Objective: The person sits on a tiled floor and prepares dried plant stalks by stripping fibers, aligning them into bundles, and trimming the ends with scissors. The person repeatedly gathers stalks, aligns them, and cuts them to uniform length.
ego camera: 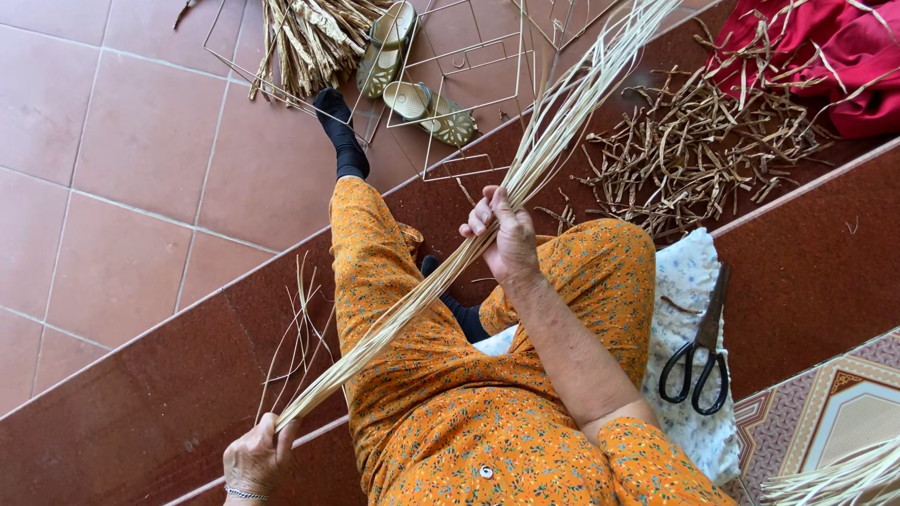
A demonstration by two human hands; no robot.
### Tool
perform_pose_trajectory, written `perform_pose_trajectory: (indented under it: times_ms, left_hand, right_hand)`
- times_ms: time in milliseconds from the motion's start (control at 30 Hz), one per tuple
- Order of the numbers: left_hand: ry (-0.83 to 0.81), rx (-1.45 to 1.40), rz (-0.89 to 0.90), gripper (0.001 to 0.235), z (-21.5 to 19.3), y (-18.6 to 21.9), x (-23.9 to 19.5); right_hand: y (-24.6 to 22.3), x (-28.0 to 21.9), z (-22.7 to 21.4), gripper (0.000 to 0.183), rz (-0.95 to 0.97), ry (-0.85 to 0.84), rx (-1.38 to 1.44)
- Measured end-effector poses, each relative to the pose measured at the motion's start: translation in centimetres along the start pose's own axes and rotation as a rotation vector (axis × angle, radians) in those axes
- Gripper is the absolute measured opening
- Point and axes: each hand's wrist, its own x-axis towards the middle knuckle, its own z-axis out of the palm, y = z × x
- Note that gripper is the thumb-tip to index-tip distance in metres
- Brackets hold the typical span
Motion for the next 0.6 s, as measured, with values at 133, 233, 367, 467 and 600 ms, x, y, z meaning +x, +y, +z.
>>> perform_pose_trajectory:
  times_ms: [133,233,367,467,600]
  left_hand:
    - [-0.174,0.103,-0.026,0.041,-0.2,-0.7,1.2]
    - [-0.464,0.309,-0.049,0.041,-2.8,0.8,3.6]
    - [-0.701,0.494,0.041,0.074,-10.9,5.0,7.9]
    - [-0.456,0.358,0.173,0.089,-17.8,9.3,11.4]
    - [0.135,-0.312,0.529,0.052,-22.1,18.3,15.6]
  right_hand:
    - [2.5,-1.5,0.3,0.028,-0.043,0.063,-0.055]
    - [4.1,-2.6,0.5,0.028,-0.093,0.028,-0.072]
    - [4.2,-2.9,1.3,0.03,-0.137,0.055,-0.114]
    - [3.9,-3.2,2.2,0.03,-0.164,0.023,-0.116]
    - [4.4,-4.1,3.8,0.031,-0.185,-0.043,-0.095]
